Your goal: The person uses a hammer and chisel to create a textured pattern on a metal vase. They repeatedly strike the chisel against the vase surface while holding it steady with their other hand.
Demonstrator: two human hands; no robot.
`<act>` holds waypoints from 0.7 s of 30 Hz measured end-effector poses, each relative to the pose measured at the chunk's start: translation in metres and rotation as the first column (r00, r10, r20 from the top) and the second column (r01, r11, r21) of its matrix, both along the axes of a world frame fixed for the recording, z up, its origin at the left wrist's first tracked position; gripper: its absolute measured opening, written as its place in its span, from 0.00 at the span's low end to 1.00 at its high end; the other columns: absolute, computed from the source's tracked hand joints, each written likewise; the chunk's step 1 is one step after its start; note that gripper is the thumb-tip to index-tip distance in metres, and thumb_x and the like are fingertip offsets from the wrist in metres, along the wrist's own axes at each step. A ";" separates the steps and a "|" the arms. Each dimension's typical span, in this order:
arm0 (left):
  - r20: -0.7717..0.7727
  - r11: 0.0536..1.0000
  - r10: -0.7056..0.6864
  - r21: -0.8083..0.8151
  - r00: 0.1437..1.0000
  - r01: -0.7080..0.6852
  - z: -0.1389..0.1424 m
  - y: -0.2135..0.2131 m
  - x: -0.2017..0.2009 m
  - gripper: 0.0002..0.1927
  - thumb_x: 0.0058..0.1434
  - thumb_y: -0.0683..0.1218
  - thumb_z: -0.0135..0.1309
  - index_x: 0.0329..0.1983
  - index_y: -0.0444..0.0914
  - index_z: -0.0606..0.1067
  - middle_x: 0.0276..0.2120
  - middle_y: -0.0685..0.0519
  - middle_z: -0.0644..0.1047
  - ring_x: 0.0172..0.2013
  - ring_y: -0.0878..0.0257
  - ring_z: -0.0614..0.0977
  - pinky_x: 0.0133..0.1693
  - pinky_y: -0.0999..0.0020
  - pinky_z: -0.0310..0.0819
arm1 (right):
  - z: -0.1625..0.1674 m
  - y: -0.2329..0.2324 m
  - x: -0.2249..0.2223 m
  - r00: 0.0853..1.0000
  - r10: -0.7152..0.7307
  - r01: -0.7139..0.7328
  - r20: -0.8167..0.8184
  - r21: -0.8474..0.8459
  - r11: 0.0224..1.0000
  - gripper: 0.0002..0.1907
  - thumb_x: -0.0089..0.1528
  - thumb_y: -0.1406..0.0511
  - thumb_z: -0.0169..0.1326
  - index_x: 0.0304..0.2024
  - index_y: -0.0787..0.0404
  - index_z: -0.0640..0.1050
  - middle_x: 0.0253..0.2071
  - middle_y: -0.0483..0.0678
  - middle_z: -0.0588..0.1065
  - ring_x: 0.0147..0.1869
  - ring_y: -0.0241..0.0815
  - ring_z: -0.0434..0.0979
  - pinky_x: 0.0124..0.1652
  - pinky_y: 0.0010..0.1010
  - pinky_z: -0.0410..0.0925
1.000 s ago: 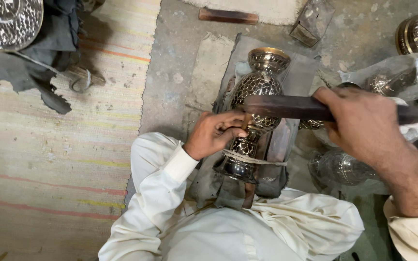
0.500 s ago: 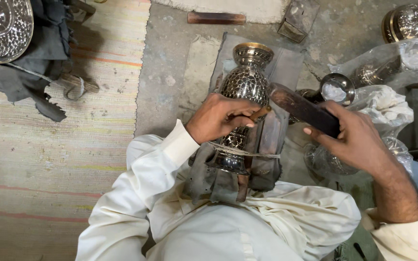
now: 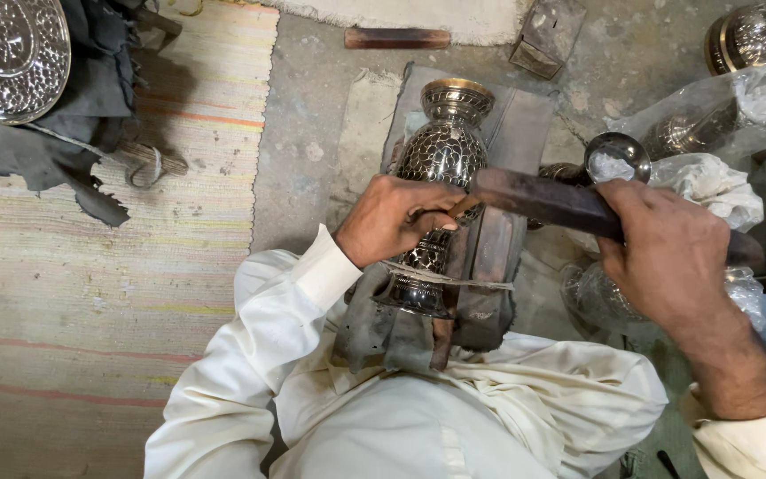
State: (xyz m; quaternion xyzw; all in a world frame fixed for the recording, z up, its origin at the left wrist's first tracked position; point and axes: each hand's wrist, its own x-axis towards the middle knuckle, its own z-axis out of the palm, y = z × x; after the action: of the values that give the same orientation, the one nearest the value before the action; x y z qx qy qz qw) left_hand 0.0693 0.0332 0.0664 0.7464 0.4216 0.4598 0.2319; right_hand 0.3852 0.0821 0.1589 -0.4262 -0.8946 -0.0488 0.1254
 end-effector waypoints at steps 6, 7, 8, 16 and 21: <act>-0.012 0.999 -0.010 -0.042 1.000 0.009 0.002 0.002 -0.001 0.19 0.58 0.39 0.65 0.54 0.38 0.79 0.43 0.48 0.84 0.42 0.54 0.88 0.44 0.65 0.83 | 0.006 0.004 -0.006 0.997 -0.074 0.076 0.036 -0.052 0.996 0.21 0.56 0.69 0.65 0.52 0.59 0.79 0.40 0.53 0.79 0.45 0.55 0.80 0.44 0.42 0.71; -0.015 0.999 -0.010 -0.047 1.000 0.009 0.002 0.002 -0.001 0.19 0.59 0.40 0.66 0.53 0.38 0.79 0.42 0.48 0.84 0.42 0.55 0.88 0.43 0.65 0.83 | 0.006 0.003 -0.007 0.990 -0.061 0.063 0.130 -0.012 0.998 0.22 0.54 0.69 0.66 0.51 0.59 0.79 0.40 0.54 0.79 0.46 0.57 0.80 0.44 0.44 0.71; -0.030 0.999 -0.013 -0.037 0.999 0.012 0.002 0.003 -0.002 0.19 0.58 0.39 0.66 0.54 0.37 0.79 0.42 0.48 0.84 0.42 0.54 0.88 0.43 0.64 0.83 | 0.007 0.004 -0.008 0.998 -0.037 0.038 0.053 -0.011 0.999 0.22 0.54 0.69 0.66 0.52 0.59 0.79 0.42 0.54 0.79 0.48 0.57 0.80 0.46 0.44 0.71; 0.019 0.999 -0.023 -0.022 1.000 0.024 -0.001 0.000 -0.003 0.20 0.59 0.40 0.65 0.56 0.37 0.78 0.43 0.48 0.84 0.42 0.55 0.88 0.43 0.65 0.83 | 0.011 0.003 -0.011 0.997 0.043 -0.041 -0.059 0.031 0.999 0.22 0.56 0.70 0.64 0.54 0.58 0.79 0.45 0.53 0.79 0.49 0.54 0.81 0.48 0.40 0.72; 0.025 1.000 -0.013 -0.023 1.000 0.014 -0.003 -0.002 -0.005 0.20 0.59 0.40 0.65 0.55 0.37 0.78 0.44 0.47 0.84 0.42 0.55 0.89 0.43 0.66 0.84 | 0.015 0.004 -0.018 0.998 -0.016 0.015 0.061 0.004 1.000 0.21 0.54 0.69 0.65 0.50 0.58 0.79 0.42 0.52 0.79 0.48 0.56 0.80 0.47 0.44 0.71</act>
State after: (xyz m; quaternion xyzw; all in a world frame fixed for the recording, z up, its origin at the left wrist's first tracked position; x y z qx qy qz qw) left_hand 0.0646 0.0310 0.0631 0.7407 0.4188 0.4626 0.2489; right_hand 0.3673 0.0864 0.1740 -0.4313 -0.8946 -0.0641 0.0983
